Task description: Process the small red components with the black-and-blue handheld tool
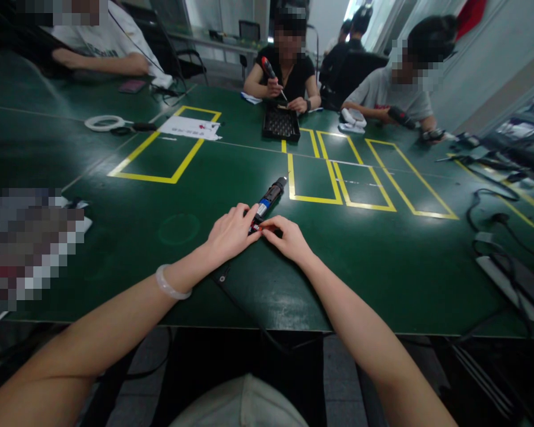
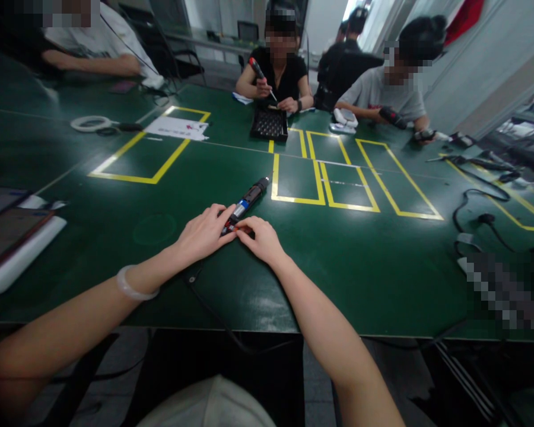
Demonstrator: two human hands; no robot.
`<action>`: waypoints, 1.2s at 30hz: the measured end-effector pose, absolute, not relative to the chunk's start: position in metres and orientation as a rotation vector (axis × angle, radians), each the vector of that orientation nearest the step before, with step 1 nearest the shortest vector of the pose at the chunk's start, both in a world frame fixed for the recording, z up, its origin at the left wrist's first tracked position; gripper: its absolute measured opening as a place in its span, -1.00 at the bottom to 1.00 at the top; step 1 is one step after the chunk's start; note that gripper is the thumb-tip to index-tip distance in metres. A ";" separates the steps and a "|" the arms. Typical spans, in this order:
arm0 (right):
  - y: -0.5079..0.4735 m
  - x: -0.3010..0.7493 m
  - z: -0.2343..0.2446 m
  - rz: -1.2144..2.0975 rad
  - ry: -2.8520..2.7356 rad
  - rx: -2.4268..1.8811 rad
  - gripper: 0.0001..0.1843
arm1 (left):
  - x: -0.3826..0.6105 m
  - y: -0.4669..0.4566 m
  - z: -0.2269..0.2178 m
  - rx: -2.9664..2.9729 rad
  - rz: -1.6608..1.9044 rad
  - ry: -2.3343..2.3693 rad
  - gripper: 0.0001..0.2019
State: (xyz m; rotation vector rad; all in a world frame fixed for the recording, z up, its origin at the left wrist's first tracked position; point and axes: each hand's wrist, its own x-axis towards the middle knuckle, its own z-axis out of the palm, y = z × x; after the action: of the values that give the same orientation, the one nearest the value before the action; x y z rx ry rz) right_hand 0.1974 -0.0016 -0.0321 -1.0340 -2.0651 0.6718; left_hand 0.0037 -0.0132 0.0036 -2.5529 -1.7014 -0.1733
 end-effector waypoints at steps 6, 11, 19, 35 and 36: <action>0.000 0.204 -0.035 0.685 -2.041 -1.062 -0.87 | -0.018 0.000 0.007 -2.483 -0.103 -1.788 -0.35; 0.001 0.206 -0.036 0.665 -2.053 -1.070 -0.86 | -0.060 0.028 0.004 -2.360 -0.090 -1.972 -0.34; 0.001 0.207 -0.035 0.681 -2.059 -1.101 -0.86 | -0.143 0.068 0.005 -2.143 -0.122 -2.195 -0.34; 0.002 0.206 -0.036 0.678 -2.076 -1.101 -0.87 | -0.179 0.067 0.008 -1.933 -0.280 -2.283 -0.54; 0.002 0.206 -0.036 0.677 -2.078 -1.102 -0.87 | -0.178 0.067 0.008 -1.914 -0.281 -2.293 -0.55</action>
State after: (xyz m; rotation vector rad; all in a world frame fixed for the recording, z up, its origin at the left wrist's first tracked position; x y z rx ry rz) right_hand 0.2064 0.0017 -0.0358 -1.1020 -2.0782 0.6772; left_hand -0.1780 0.0671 0.0081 -1.9142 -2.2931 -0.2808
